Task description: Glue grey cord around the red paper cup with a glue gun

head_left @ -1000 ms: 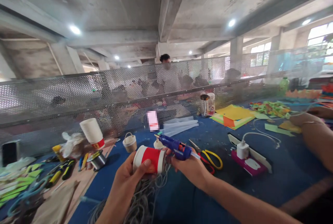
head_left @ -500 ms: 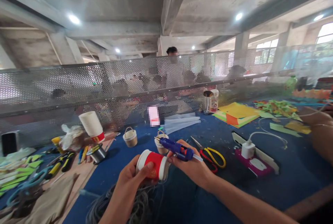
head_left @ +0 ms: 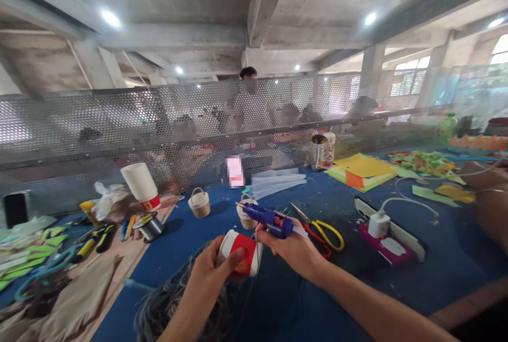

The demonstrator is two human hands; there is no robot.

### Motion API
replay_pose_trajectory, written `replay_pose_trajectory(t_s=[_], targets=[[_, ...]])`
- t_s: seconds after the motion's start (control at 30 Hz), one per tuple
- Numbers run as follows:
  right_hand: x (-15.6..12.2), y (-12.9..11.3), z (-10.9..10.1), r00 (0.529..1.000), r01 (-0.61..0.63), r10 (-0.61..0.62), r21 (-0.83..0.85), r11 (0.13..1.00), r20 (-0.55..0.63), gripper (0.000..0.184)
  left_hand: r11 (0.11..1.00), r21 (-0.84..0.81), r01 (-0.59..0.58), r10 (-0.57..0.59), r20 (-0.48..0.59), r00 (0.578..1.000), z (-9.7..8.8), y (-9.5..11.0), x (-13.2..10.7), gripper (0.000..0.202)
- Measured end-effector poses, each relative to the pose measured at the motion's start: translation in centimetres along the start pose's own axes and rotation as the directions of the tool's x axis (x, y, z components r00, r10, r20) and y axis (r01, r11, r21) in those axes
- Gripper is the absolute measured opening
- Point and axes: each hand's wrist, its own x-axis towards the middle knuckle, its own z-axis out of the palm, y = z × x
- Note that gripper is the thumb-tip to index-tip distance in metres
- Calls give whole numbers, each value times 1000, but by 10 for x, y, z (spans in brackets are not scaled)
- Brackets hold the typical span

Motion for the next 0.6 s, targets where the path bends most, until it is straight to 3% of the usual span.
replay_pose_trajectory(t_s=[0.13,0.33,0.47,0.6], targets=[[1,4,3,998,20,-17,60,998,-52,14,1000,23,-3,3,13,1000,0,-4,4,33],[6,11,6,996,59,-47,159,986,-76,12,999,38,-24,23,16,1000,5,-9,7,48],[7,19,7,992,89,-71,180,980,-101,12,997,36,-64,64,-15,998,11,-12,6,64],[9,30,7,986,95,-71,157,983,-153,16,996,25,-91,93,-87,992,17,-12,4,64]])
